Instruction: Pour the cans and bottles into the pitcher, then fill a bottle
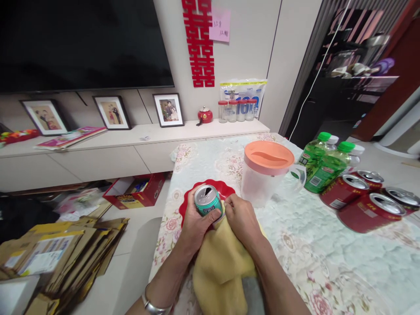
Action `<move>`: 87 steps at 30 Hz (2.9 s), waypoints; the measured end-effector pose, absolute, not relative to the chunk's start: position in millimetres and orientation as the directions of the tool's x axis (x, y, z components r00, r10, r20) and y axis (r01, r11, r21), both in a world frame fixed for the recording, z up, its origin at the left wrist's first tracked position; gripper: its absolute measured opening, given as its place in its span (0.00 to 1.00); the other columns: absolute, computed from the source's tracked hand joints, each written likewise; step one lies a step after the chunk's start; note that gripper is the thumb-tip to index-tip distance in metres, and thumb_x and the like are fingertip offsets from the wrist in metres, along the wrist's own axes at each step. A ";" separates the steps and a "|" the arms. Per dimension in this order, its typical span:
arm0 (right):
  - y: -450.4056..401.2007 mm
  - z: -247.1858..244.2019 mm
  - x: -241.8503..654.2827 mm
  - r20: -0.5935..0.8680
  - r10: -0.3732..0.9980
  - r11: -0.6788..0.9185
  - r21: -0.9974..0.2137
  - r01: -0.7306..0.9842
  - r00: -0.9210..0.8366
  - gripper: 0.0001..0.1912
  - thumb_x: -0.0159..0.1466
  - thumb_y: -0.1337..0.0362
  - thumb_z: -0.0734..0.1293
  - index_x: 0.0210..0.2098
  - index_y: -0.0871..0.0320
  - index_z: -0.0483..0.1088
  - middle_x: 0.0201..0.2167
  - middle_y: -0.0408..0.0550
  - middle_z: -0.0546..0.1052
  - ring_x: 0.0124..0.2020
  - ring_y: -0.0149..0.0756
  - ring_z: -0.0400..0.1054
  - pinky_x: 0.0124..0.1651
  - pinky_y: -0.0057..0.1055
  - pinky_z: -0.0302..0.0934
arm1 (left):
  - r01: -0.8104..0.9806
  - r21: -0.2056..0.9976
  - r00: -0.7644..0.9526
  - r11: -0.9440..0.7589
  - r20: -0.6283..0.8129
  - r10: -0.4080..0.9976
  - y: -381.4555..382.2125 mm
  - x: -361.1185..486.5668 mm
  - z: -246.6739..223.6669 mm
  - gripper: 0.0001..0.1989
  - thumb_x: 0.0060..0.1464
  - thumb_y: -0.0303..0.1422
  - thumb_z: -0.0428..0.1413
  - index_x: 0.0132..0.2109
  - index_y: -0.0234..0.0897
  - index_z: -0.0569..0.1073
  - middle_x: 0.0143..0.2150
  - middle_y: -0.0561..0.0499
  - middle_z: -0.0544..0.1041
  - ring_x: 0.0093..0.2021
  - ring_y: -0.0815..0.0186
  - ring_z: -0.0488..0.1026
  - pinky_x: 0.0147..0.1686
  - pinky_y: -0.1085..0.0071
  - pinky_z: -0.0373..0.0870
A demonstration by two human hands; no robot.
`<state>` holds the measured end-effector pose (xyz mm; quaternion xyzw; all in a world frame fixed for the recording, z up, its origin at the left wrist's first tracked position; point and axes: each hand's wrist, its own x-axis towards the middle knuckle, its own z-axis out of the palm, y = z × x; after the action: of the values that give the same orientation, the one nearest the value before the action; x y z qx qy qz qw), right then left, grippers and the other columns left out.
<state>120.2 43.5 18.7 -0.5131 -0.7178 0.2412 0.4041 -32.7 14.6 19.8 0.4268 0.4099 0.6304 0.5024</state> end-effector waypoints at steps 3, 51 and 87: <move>42.9 21.2 119.4 0.365 0.923 0.372 -0.763 0.530 -0.122 0.09 0.63 0.62 0.62 0.28 0.56 0.68 0.23 0.43 0.74 0.24 0.33 0.66 0.29 0.28 0.57 | -0.263 0.954 -0.133 -0.142 0.110 0.985 15.8 -32.8 16.3 0.40 0.43 0.43 0.73 0.60 0.44 0.65 0.49 0.48 0.78 0.48 0.55 0.78 0.50 0.59 0.73; 48.5 10.6 120.8 0.534 0.831 0.528 -0.670 0.522 -0.155 0.10 0.68 0.67 0.63 0.33 0.57 0.76 0.32 0.45 0.78 0.34 0.34 0.74 0.39 0.28 0.63 | -0.088 0.962 -0.233 -0.259 0.233 0.944 19.8 -26.7 0.7 0.31 0.43 0.31 0.66 0.56 0.40 0.69 0.51 0.45 0.78 0.53 0.52 0.76 0.56 0.55 0.72; 40.4 26.2 117.6 0.429 0.903 0.396 -0.853 0.340 0.025 0.13 0.67 0.55 0.67 0.36 0.58 0.76 0.30 0.46 0.78 0.30 0.34 0.69 0.33 0.28 0.61 | -0.157 0.962 -0.163 -0.223 0.197 0.967 18.0 -28.3 10.2 0.29 0.46 0.32 0.66 0.56 0.43 0.69 0.51 0.46 0.80 0.51 0.54 0.78 0.54 0.56 0.73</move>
<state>117.6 40.4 26.2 -0.4812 -0.6458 0.2654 0.5301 -28.3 18.0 10.2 0.4669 0.4336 0.6273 0.4478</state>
